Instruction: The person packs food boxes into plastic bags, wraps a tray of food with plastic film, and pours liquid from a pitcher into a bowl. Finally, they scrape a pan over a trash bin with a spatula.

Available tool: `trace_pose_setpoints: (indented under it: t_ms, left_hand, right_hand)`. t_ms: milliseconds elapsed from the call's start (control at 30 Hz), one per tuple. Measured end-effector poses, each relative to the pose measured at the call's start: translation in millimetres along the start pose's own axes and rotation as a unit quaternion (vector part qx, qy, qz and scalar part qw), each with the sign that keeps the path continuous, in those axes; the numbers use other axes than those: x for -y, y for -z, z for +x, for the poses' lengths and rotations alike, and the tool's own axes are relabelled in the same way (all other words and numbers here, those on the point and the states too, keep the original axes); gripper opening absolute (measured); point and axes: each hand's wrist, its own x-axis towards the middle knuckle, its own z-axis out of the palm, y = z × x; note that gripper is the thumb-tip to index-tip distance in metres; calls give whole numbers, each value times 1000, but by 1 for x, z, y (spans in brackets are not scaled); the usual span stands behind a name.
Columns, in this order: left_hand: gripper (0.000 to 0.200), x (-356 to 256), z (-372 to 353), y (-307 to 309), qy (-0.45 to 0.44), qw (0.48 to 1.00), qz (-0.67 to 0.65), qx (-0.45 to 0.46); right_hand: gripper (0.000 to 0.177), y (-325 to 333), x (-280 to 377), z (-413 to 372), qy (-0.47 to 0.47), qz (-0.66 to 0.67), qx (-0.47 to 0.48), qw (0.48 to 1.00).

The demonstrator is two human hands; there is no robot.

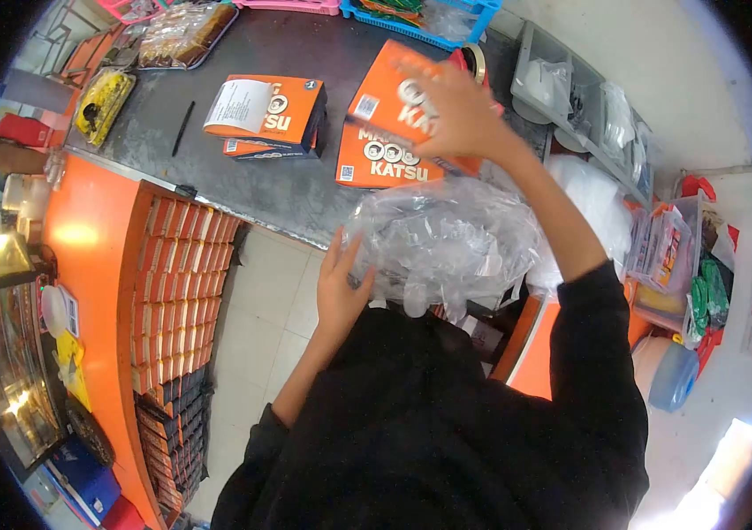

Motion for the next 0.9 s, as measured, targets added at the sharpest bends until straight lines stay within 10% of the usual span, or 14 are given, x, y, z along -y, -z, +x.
trace_pose_setpoints:
  t_ms: [67,233,367,600,667,733,800,867,900]
  left_hand:
    - [58,5,8,-2,-13,999,25,19]
    - [66,0,21,2,-49,998,12,46]
    - [70,-3,19,3,-51,996,-3,73]
    - [59,-15,0,-11,-135,979,-7,150]
    - [49,2,-14,-22,-185,827,-143,511]
    - [43,-30,-8,29,-432,808,-207,342]
    - [55,0,-21,46,-194,858,-114,463]
    - [67,-15,-20,20,-47,981,-189,-1]
    - [69,6,-23,4,57,965,-245,77]
  right_hand:
    - [92,47,19,-26,28,-76,-98,992]
    - [95,80,64,-124,-111,4,74,991]
    - [97,10,59,-171,-295,129,183,929]
    - [91,-129,83,-146,-405,-36,63,911]
    - [88,-171,77,-161,-407,-129,38,903]
    - [81,-183,68,-178,-404,62,-83,909]
    - [79,-159,79,-168,-401,-7,-45,915]
    - [77,-127,88,-153,-395,-80,-13,915]
    - [76,-113,91,-146,-420,-39,24,907]
